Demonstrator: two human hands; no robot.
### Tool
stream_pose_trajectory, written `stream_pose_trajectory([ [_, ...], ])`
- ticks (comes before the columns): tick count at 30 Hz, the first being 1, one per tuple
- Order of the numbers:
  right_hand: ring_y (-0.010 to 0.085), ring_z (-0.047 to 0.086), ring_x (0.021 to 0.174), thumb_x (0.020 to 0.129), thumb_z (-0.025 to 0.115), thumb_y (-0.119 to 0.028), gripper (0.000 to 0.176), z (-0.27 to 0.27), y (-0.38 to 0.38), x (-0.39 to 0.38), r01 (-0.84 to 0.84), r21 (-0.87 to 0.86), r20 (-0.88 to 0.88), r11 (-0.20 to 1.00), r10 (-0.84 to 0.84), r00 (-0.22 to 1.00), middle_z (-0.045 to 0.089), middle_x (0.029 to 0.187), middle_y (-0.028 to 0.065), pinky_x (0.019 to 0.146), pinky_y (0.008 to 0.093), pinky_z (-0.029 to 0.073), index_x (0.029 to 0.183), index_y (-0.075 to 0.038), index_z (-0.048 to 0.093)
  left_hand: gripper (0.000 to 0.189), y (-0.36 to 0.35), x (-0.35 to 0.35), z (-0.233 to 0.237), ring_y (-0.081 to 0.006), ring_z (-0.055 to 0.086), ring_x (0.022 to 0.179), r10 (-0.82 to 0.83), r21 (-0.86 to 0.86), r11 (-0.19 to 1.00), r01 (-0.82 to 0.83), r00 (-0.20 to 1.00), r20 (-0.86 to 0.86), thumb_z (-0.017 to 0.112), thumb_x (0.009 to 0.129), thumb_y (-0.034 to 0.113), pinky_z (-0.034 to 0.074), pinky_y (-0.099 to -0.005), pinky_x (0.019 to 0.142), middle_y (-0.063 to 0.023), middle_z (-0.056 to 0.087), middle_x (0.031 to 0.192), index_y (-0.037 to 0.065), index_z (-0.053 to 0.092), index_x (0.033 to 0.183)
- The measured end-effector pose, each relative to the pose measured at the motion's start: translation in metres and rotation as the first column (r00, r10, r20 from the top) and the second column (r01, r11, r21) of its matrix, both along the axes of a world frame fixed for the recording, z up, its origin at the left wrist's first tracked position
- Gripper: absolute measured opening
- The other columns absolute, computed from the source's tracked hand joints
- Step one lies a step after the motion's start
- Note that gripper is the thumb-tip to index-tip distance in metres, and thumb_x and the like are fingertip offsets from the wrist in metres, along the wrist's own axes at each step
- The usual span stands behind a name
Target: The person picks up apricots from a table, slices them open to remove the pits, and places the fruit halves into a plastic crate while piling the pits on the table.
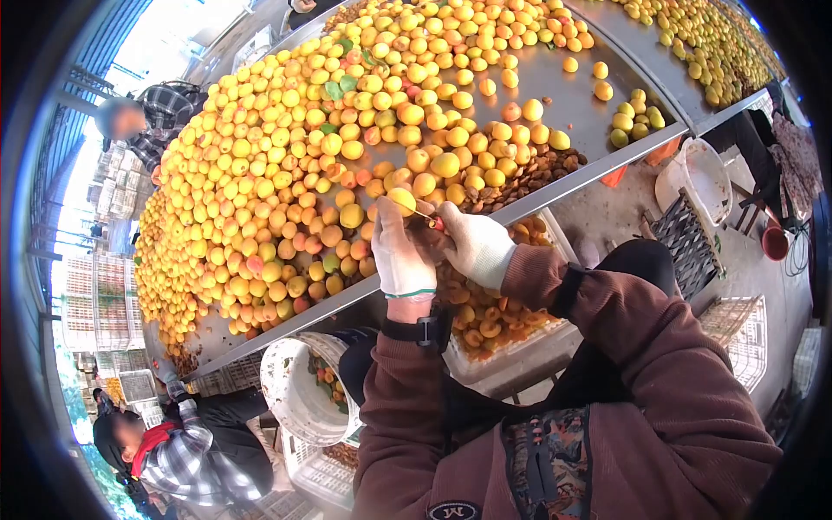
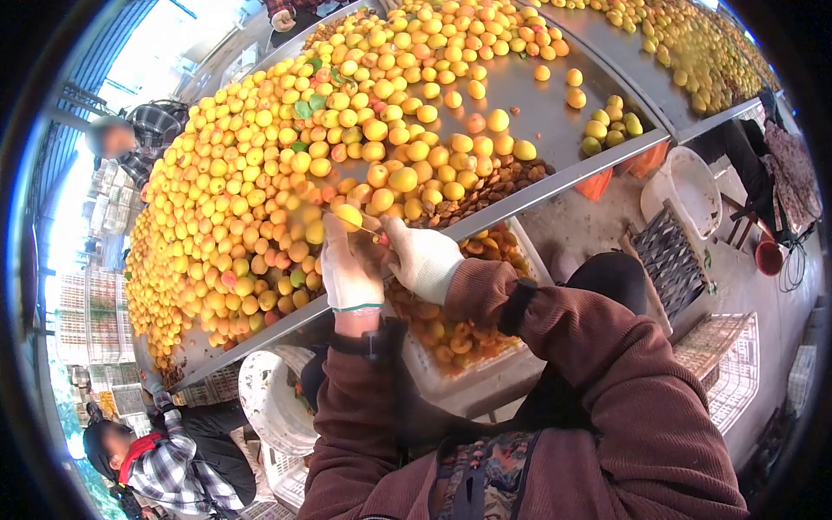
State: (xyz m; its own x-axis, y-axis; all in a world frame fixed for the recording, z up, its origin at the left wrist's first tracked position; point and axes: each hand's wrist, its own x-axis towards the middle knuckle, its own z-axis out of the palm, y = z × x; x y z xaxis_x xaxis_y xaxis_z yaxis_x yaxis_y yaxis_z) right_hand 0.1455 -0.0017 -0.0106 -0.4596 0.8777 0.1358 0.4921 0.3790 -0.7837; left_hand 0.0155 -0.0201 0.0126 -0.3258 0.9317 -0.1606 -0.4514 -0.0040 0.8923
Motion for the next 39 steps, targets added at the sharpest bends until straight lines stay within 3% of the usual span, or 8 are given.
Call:
stream_pose_trajectory([
  [12,0.0398,0.066,0.083,0.085,0.065,-0.023,0.036,0.002,0.007,0.007,-0.090,0.051,0.197,0.995,0.079,0.977,0.066,0.085,0.0204,0.068,0.0466,0.053,0.108,-0.004,0.046,0.019,-0.005,-0.019,-0.037,-0.0153,0.062,0.086,-0.222,0.099,0.973,0.207,0.958,0.182,0.044,0.103,0.016,0.054,-0.0300,0.077,-0.0052,0.064,0.099,0.001,0.054,0.107],
  [15,0.0400,0.066,0.084,0.086,0.065,-0.023,0.034,0.004,0.006,0.007,-0.100,0.062,0.175,0.993,0.088,0.981,0.066,0.084,0.0202,0.068,0.0471,0.052,0.107,-0.004,0.047,0.014,-0.008,-0.012,-0.024,-0.0186,0.062,0.084,-0.166,0.030,0.984,0.178,0.959,-0.231,0.045,0.098,0.008,0.054,-0.0327,0.076,-0.0074,0.064,0.103,0.002,0.054,0.107],
  [18,0.0406,0.066,0.083,0.089,0.064,-0.024,0.031,0.003,0.010,0.010,-0.116,0.078,0.124,0.990,0.105,0.987,0.065,0.083,0.0200,0.067,0.0474,0.052,0.105,-0.004,0.048,0.017,-0.005,-0.012,-0.018,-0.0192,0.061,0.086,-0.167,0.081,0.981,0.176,0.980,-0.108,0.047,0.099,0.012,0.053,-0.0330,0.077,-0.0085,0.064,0.105,0.004,0.055,0.111],
  [20,0.0411,0.066,0.082,0.091,0.063,-0.026,0.031,0.003,0.012,0.009,-0.098,0.027,0.122,0.995,0.094,0.988,0.065,0.082,0.0205,0.067,0.0470,0.051,0.105,-0.003,0.048,0.024,-0.004,-0.017,-0.015,-0.0178,0.059,0.089,-0.295,0.113,0.955,0.273,0.859,0.418,0.046,0.102,0.017,0.052,-0.0315,0.078,-0.0078,0.063,0.106,0.006,0.055,0.121],
  [24,0.0429,0.065,0.081,0.091,0.062,-0.022,0.029,0.004,0.012,0.007,-0.053,-0.097,-0.034,0.994,0.050,0.998,0.065,0.081,0.0225,0.067,0.0480,0.052,0.107,-0.003,0.047,0.029,-0.004,-0.003,0.000,-0.0160,0.059,0.094,-0.172,0.090,0.985,0.146,0.874,0.454,0.048,0.103,0.017,0.051,-0.0308,0.081,-0.0065,0.063,0.107,0.006,0.054,0.128],
  [31,0.0445,0.064,0.078,0.091,0.059,-0.018,0.026,0.008,0.009,0.003,-0.040,-0.012,-0.078,0.999,0.039,0.996,0.063,0.077,0.0224,0.065,0.0489,0.051,0.108,-0.004,0.046,0.033,-0.003,-0.004,-0.014,-0.0130,0.061,0.093,-0.044,0.068,0.996,0.058,0.981,-0.191,0.058,0.100,0.019,0.049,-0.0260,0.085,-0.0021,0.062,0.111,0.004,0.053,0.128],
  [34,0.0426,0.065,0.080,0.091,0.060,-0.023,0.028,0.006,0.009,0.003,-0.022,0.015,-0.020,1.000,0.023,1.000,0.065,0.079,0.0201,0.067,0.0486,0.051,0.107,-0.004,0.046,0.036,-0.005,0.011,0.001,-0.0132,0.060,0.084,-0.133,0.056,0.991,0.121,0.934,0.332,0.051,0.103,0.035,0.051,-0.0262,0.075,-0.0021,0.061,0.100,0.005,0.056,0.121],
  [39,0.0407,0.066,0.082,0.091,0.061,-0.028,0.032,0.006,0.011,0.006,-0.031,0.063,0.073,0.998,0.027,0.997,0.066,0.082,0.0195,0.068,0.0471,0.052,0.106,-0.004,0.046,0.037,-0.006,0.001,-0.019,-0.0133,0.060,0.086,-0.128,-0.028,0.989,0.142,0.946,0.297,0.047,0.104,0.037,0.051,-0.0259,0.074,-0.0037,0.061,0.100,0.006,0.056,0.120],
])
